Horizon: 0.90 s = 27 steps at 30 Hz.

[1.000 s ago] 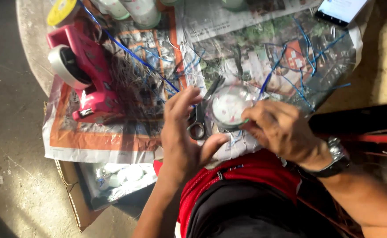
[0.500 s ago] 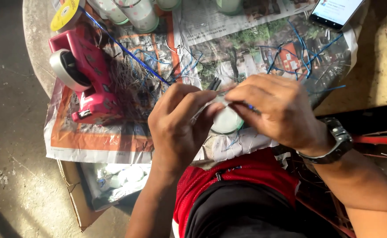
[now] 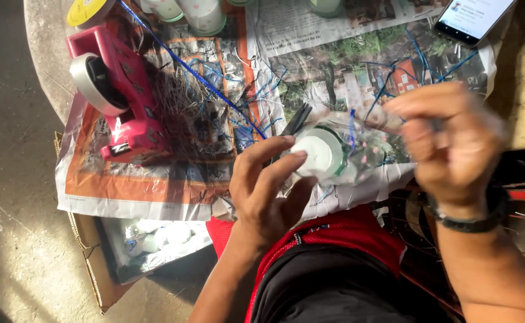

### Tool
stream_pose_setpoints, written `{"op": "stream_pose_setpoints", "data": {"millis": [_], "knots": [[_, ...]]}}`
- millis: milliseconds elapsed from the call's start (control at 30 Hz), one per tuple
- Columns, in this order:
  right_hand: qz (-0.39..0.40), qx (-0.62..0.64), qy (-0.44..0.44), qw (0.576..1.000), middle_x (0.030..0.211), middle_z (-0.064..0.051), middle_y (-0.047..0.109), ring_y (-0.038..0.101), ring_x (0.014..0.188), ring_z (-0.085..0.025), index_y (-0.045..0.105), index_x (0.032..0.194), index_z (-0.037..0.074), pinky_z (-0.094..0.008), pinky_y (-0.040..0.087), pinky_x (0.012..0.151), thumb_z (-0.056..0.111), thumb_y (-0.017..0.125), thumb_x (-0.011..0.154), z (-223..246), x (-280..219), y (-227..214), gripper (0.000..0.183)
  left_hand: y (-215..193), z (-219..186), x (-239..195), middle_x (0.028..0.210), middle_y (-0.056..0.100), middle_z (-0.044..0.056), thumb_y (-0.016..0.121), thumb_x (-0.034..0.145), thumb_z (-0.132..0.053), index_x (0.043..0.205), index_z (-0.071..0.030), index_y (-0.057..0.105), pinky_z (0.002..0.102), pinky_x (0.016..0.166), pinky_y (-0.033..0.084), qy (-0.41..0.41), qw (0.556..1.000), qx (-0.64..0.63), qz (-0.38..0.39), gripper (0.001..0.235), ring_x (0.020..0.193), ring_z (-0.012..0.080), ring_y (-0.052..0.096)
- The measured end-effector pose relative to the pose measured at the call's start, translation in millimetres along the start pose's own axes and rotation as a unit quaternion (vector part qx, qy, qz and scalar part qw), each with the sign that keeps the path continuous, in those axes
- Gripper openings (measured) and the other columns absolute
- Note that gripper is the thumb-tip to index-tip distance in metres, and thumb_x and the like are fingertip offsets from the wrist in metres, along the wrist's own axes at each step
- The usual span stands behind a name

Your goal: Wrapping a glass candle in plastic film and securing it with a blue twist tie on a newspaper-covered table.

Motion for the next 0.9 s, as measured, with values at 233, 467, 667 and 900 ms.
{"op": "stream_pose_setpoints", "data": {"millis": [233,467,667,900], "knots": [[-0.286,-0.144,0.369,0.873,0.116,0.001,0.046,0.047,0.107,-0.011,0.047,0.116,0.018,-0.029,0.035,0.084,0.055,0.046,0.086,-230,-62,-132,0.048,4,20,-32,0.1,0.052,0.015,0.049,0.085,-0.036,0.101,-0.005,0.049,0.035,0.08,0.047,-0.047,0.999,-0.019,-0.017,0.034,0.091,0.0259,0.056],[-0.18,-0.134,0.335,0.915,0.099,0.005,0.056,0.056,0.096,-0.011,0.05,0.096,0.023,-0.027,0.044,0.08,0.043,0.06,0.1,-296,-28,-156,0.022,9,30,-39,0.098,0.054,0.013,0.049,0.086,-0.036,0.102,-0.007,0.048,0.033,0.078,0.045,-0.048,0.998,0.008,-0.036,0.033,0.09,0.0244,0.056],[-0.173,-0.148,0.282,0.932,0.104,-0.002,0.055,0.054,0.099,-0.017,0.049,0.103,0.016,-0.031,0.042,0.082,0.038,0.056,0.102,-294,-26,-147,0.023,11,35,-40,0.092,0.057,0.014,0.057,0.08,-0.035,0.098,-0.003,0.055,0.035,0.068,0.045,-0.03,0.996,-0.017,-0.082,0.037,0.083,0.0303,0.059],[-0.169,-0.173,0.217,0.946,0.109,-0.01,0.052,0.051,0.102,-0.023,0.047,0.112,0.007,-0.035,0.041,0.085,0.031,0.051,0.105,-278,-31,-148,0.025,10,35,-40,0.092,0.056,0.014,0.057,0.08,-0.036,0.099,-0.003,0.054,0.036,0.069,0.046,-0.038,0.996,-0.021,-0.076,0.038,0.084,0.0303,0.059]]}}
Point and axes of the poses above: each hand's wrist, its own x-axis towards the middle knuckle, its own y-axis out of the palm, z = x × y, the point moved 3 cm from there along x, towards the middle knuckle
